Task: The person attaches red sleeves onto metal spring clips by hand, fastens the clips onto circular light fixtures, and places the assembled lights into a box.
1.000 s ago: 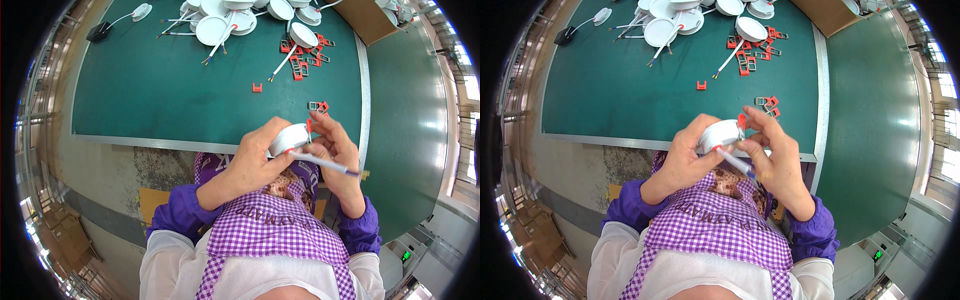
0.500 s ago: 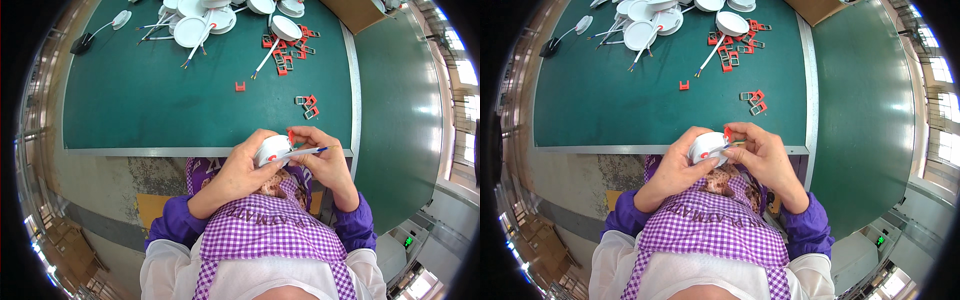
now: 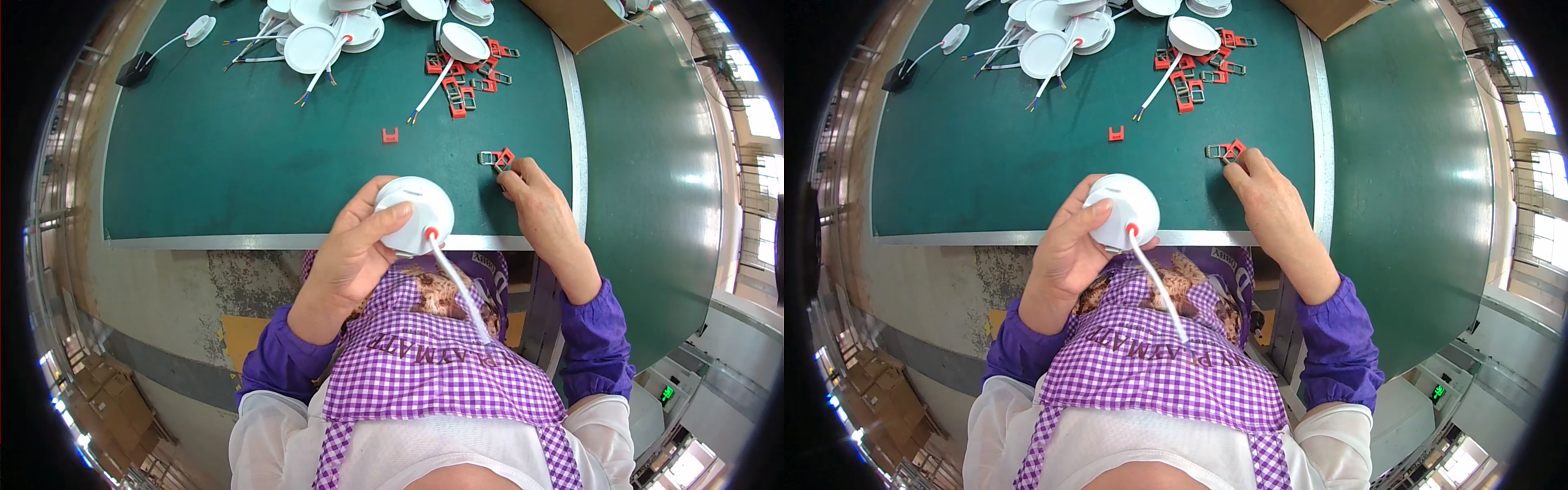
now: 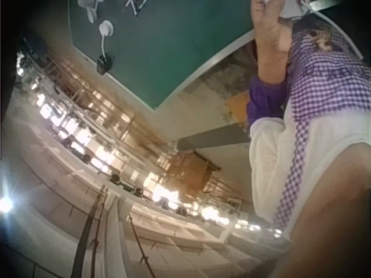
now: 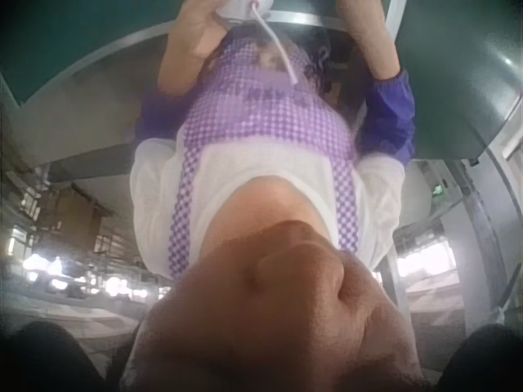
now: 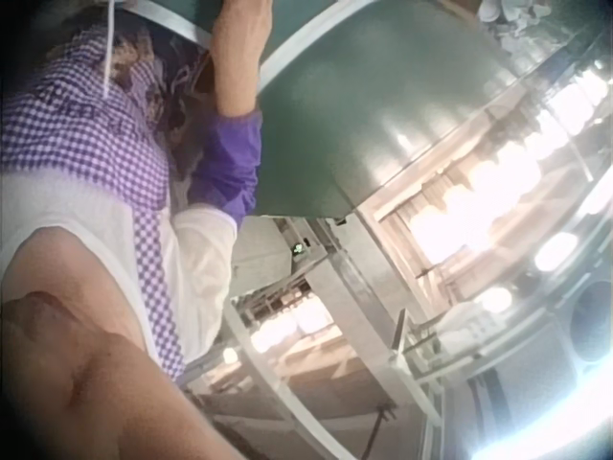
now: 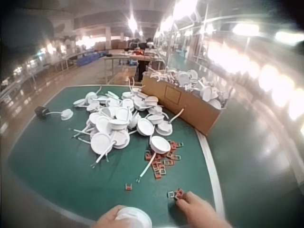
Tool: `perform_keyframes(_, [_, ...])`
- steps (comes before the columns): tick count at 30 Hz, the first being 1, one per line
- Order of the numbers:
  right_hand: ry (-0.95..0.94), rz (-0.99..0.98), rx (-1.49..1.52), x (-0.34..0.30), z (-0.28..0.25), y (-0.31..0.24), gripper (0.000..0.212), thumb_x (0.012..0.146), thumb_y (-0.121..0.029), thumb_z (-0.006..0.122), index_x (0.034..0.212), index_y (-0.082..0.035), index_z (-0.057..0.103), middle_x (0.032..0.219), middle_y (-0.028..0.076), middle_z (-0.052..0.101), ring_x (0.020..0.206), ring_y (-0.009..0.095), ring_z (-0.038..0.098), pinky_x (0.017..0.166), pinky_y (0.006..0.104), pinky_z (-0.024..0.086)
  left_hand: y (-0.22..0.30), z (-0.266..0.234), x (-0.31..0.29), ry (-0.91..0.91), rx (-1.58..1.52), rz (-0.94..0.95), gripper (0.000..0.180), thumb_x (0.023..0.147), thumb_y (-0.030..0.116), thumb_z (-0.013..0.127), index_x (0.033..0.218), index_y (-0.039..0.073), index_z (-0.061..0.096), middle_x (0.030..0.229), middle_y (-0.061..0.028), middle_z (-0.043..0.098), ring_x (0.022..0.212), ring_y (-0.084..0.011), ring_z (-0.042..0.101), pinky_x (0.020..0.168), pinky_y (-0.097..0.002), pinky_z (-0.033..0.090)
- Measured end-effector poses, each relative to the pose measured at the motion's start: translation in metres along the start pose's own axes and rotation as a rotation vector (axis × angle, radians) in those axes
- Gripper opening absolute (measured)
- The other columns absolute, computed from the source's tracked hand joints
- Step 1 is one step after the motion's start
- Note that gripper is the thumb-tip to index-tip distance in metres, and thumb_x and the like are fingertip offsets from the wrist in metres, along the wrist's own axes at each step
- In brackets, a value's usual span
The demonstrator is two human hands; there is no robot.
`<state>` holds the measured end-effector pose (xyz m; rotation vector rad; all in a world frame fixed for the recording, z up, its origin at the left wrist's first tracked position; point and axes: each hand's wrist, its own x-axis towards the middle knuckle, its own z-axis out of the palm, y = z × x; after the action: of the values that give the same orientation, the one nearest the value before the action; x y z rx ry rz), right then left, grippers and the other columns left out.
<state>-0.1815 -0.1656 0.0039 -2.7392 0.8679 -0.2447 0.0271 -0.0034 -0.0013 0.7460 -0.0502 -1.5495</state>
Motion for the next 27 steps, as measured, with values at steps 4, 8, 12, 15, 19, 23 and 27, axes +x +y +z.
perform_keyframes(4, [-0.057, -0.008, -0.016, 0.0, -0.002, 0.002, 0.017, 0.084, 0.004, 0.06, 0.099, -0.003, 0.056, 0.1, 0.014, 0.057, 0.086, 0.035, 0.062, 0.072, 0.0423, 0.05, -0.006, 0.007, 0.003, -0.012, -0.03, -0.058, 0.04, 0.09, 0.006, 0.06, 0.127, 0.003, 0.045, 0.115, -0.0158, 0.061, 0.105, -0.0294, 0.064, 0.096, -0.0494, 0.053])
perform_keyframes(8, [-0.127, 0.166, -0.031, -0.008, -0.001, 0.004, 0.02, 0.086, 0.002, 0.059, 0.105, -0.003, 0.056, 0.092, 0.015, 0.058, 0.08, 0.035, 0.061, 0.069, 0.041, 0.05, -0.01, 0.01, 0.003, -0.022, 0.235, 0.007, 0.043, 0.086, 0.001, 0.066, 0.125, 0.0, 0.047, 0.113, -0.0121, 0.062, 0.102, -0.0198, 0.065, 0.083, -0.0382, 0.059])
perform_keyframes(12, [0.07, 0.228, 0.194, -0.009, -0.008, -0.007, 0.021, 0.087, 0.0, 0.059, 0.108, -0.002, 0.058, 0.09, 0.016, 0.06, 0.08, 0.035, 0.062, 0.068, 0.0422, 0.05, -0.017, 0.015, 0.007, 0.002, 0.435, 0.062, 0.041, 0.087, 0.003, 0.068, 0.123, -0.001, 0.049, 0.11, -0.0113, 0.063, 0.099, -0.0174, 0.065, 0.077, -0.035, 0.059])
perform_keyframes(15, [0.076, 0.243, 0.301, -0.012, -0.009, 0.001, 0.019, 0.089, -0.003, 0.06, 0.107, -0.001, 0.062, 0.095, 0.016, 0.062, 0.081, 0.035, 0.063, 0.067, 0.041, 0.049, -0.025, 0.01, 0.015, 0.019, 0.423, 0.099, 0.038, 0.087, 0.004, 0.068, 0.12, 0.0, 0.051, 0.107, -0.0101, 0.064, 0.096, -0.0161, 0.065, 0.074, -0.032, 0.059])
perform_keyframes(19, [0.082, 0.294, 0.346, -0.022, -0.014, -0.005, 0.015, 0.089, -0.006, 0.062, 0.102, -0.001, 0.064, 0.094, 0.015, 0.063, 0.081, 0.034, 0.064, 0.068, 0.0401, 0.05, -0.026, 0.003, 0.017, 0.061, 0.406, 0.076, 0.036, 0.088, 0.004, 0.067, 0.12, 0.001, 0.051, 0.107, -0.0091, 0.065, 0.094, -0.0156, 0.066, 0.072, -0.0297, 0.059])
perform_keyframes(23, [0.084, 0.304, 0.323, -0.019, 0.0, -0.021, 0.02, 0.087, -0.01, 0.066, 0.105, -0.002, 0.064, 0.094, 0.015, 0.063, 0.082, 0.033, 0.064, 0.068, 0.0396, 0.05, -0.026, 0.008, 0.019, 0.073, 0.382, 0.083, 0.034, 0.088, 0.005, 0.068, 0.118, 0.001, 0.052, 0.106, -0.0086, 0.065, 0.093, -0.0148, 0.066, 0.071, -0.0286, 0.059])
perform_keyframes(27, [0.115, 0.176, 0.267, -0.01, 0.009, -0.025, 0.024, 0.085, -0.007, 0.066, 0.108, -0.003, 0.063, 0.1, 0.014, 0.061, 0.083, 0.035, 0.065, 0.07, 0.0419, 0.051, -0.025, 0.009, 0.018, 0.095, 0.383, 0.083, 0.034, 0.087, 0.006, 0.069, 0.116, 0.001, 0.054, 0.104, -0.008, 0.065, 0.09, -0.0132, 0.066, 0.07, -0.0272, 0.059])
